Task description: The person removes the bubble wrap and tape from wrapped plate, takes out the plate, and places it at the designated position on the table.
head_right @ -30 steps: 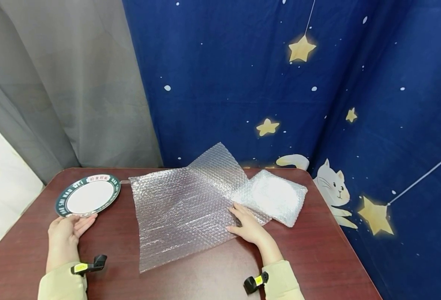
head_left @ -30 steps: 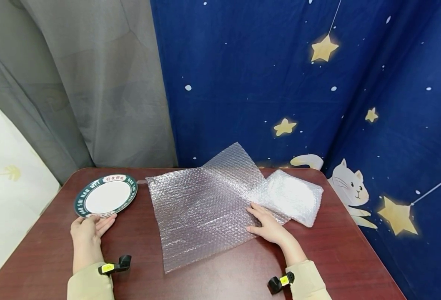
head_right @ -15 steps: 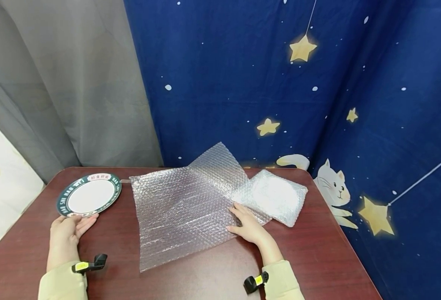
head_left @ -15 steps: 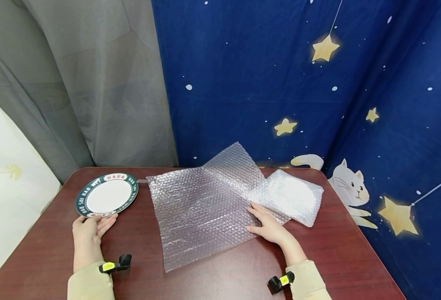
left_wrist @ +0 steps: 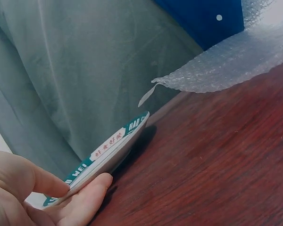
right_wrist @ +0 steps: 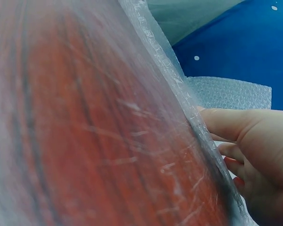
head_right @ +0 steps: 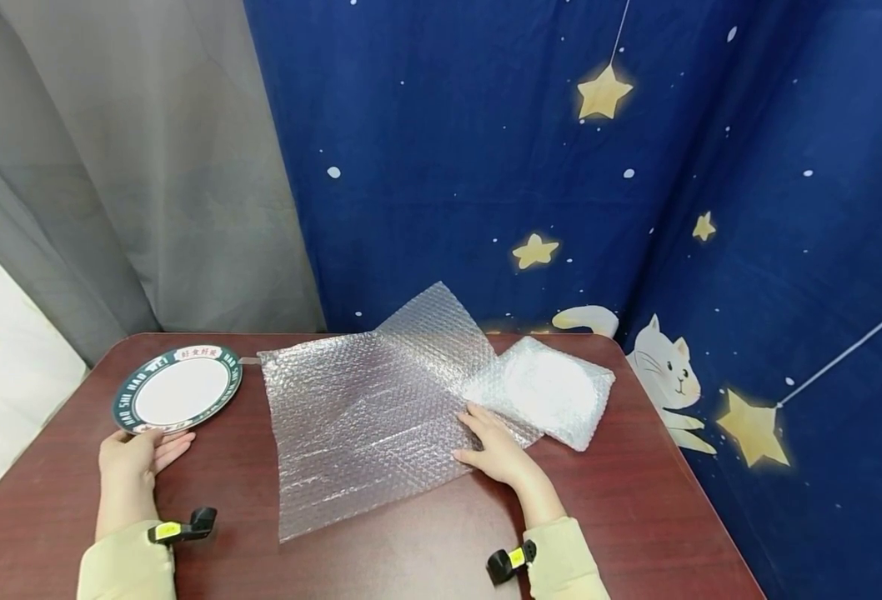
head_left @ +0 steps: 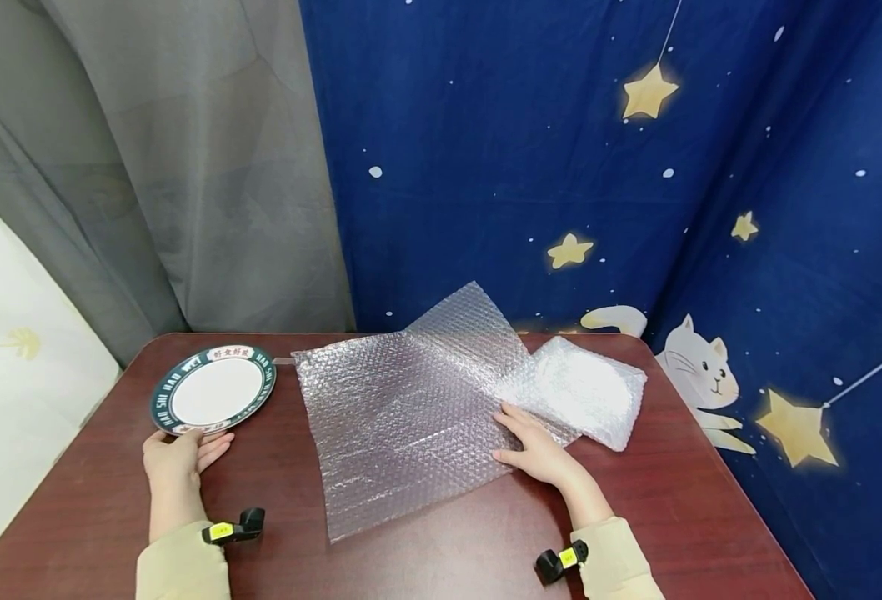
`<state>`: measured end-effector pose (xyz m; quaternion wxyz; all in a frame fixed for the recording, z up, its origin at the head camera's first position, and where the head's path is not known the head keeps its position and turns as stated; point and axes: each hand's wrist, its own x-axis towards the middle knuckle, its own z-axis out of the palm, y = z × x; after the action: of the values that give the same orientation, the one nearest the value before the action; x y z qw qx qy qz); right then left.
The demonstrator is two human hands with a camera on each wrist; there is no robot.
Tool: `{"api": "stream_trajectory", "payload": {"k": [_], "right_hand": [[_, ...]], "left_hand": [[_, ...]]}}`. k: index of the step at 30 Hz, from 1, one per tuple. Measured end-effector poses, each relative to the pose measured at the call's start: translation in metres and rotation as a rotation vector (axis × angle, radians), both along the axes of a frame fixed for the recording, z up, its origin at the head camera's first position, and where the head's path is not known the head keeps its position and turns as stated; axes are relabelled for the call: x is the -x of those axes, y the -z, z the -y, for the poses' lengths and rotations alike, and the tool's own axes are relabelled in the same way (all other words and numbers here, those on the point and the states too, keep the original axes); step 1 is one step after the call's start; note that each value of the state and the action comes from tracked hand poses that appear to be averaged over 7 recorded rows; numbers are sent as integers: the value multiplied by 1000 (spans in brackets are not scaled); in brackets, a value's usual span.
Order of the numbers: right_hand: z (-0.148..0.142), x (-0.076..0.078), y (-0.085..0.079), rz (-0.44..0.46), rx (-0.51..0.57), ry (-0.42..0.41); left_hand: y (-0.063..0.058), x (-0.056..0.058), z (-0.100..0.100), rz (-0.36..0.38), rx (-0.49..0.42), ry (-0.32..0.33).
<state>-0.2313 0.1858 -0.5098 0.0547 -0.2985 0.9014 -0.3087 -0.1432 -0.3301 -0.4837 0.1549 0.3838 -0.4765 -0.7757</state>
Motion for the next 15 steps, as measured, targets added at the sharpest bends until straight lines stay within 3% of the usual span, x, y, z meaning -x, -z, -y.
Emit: {"api": "stream_trajectory", "payload": {"k": [7, 15], "right_hand": [[2, -1, -2, 2, 11, 3], [3, -2, -5, -3, 16, 16]], "left_hand": [[0, 2, -4, 63, 112, -40], [-4, -1, -10, 78, 216, -45]]}}
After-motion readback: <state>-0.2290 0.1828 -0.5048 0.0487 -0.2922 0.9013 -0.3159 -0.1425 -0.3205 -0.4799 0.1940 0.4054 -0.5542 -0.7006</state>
